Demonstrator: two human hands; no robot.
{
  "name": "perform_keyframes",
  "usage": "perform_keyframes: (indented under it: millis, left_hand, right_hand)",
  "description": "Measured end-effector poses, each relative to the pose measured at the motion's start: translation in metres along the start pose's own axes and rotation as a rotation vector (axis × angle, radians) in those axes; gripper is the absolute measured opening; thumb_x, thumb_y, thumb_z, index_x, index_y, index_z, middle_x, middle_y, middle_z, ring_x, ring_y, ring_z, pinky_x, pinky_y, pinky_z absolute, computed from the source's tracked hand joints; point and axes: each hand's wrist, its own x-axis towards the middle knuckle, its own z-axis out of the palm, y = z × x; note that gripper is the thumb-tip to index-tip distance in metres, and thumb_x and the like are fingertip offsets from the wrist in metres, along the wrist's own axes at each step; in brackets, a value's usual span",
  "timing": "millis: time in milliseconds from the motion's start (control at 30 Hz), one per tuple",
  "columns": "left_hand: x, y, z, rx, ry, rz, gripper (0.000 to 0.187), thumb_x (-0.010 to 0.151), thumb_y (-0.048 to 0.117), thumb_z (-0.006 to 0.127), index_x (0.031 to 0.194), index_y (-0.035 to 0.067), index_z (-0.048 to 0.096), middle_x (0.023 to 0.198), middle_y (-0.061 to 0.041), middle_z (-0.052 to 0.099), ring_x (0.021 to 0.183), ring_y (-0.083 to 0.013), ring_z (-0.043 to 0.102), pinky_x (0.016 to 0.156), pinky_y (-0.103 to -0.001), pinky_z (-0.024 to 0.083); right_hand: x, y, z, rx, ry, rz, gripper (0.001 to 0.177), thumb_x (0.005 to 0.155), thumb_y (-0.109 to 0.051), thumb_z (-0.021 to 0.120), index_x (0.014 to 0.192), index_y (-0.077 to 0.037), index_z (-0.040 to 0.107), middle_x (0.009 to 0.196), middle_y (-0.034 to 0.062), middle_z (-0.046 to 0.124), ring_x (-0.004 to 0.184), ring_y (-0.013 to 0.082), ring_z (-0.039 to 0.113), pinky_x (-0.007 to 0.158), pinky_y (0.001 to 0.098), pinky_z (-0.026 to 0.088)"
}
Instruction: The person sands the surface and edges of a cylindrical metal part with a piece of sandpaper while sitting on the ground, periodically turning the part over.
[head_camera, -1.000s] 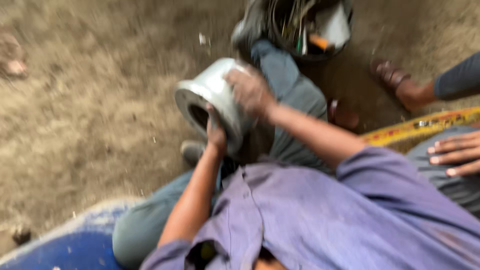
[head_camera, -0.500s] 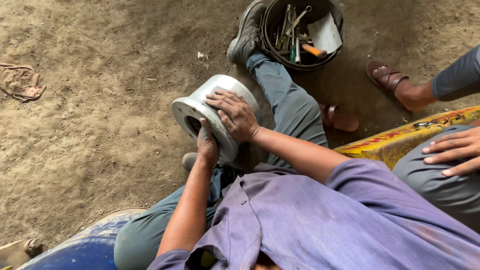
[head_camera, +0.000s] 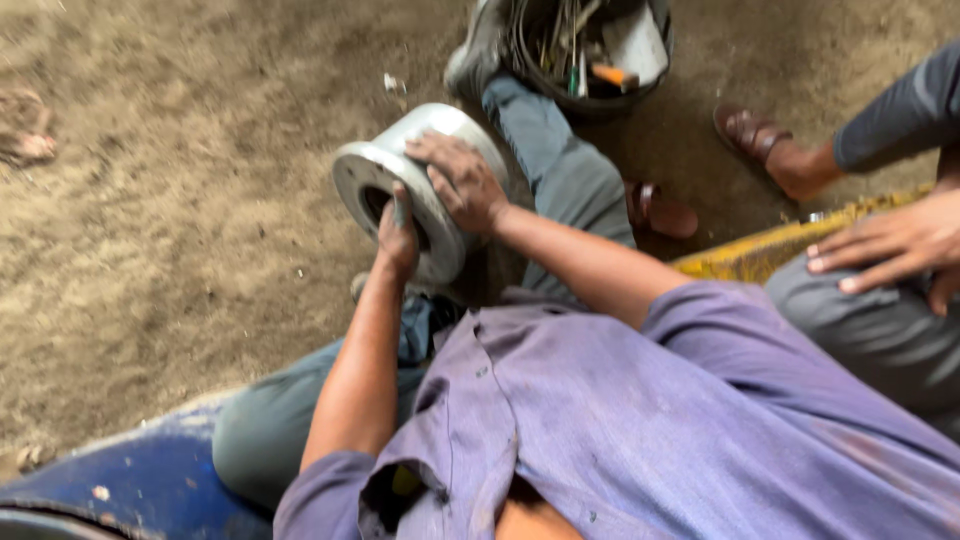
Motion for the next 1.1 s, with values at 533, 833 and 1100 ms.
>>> perform_keyframes:
  millis: [533, 833, 1100]
  left_hand:
    - [-0.018, 0.012, 0.001, 0.003, 0.02, 0.086, 0.069, 0.096, 0.063, 0.058, 0.124, 0.001, 0.068, 0.107, -0.007, 0.073, 0.091, -0.0157, 0.069, 0.078, -0.031, 0.059]
    - [-0.03, 0.014, 0.008, 0.185, 0.14, 0.044, 0.063, 0.096, 0.059, 0.056, 0.126, 0.005, 0.067, 0.104, -0.006, 0.075, 0.085, -0.0137, 0.07, 0.069, -0.029, 0.058]
    - [-0.032, 0.008, 0.003, 0.123, 0.14, 0.08, 0.053, 0.099, 0.054, 0.063, 0.11, 0.003, 0.068, 0.08, 0.002, 0.057, 0.068, -0.0105, 0.052, 0.057, -0.027, 0.044]
  right_hand:
    - [-0.06, -0.03, -0.028, -0.096, -0.192, 0.046, 0.059, 0.105, -0.027, 0.066, 0.157, -0.008, 0.045, 0.162, 0.0164, 0.045, 0.154, 0.0367, 0.036, 0.127, 0.0434, 0.03]
    - [-0.06, -0.02, -0.02, -0.112, -0.19, 0.062, 0.059, 0.105, -0.028, 0.066, 0.156, -0.008, 0.044, 0.162, 0.0176, 0.043, 0.152, 0.0378, 0.036, 0.125, 0.0437, 0.031]
    - [-0.029, -0.002, -0.006, 0.012, -0.159, 0.081, 0.045, 0.111, -0.033, 0.051, 0.15, -0.01, 0.055, 0.158, 0.0147, 0.054, 0.152, 0.0323, 0.045, 0.127, 0.0419, 0.038]
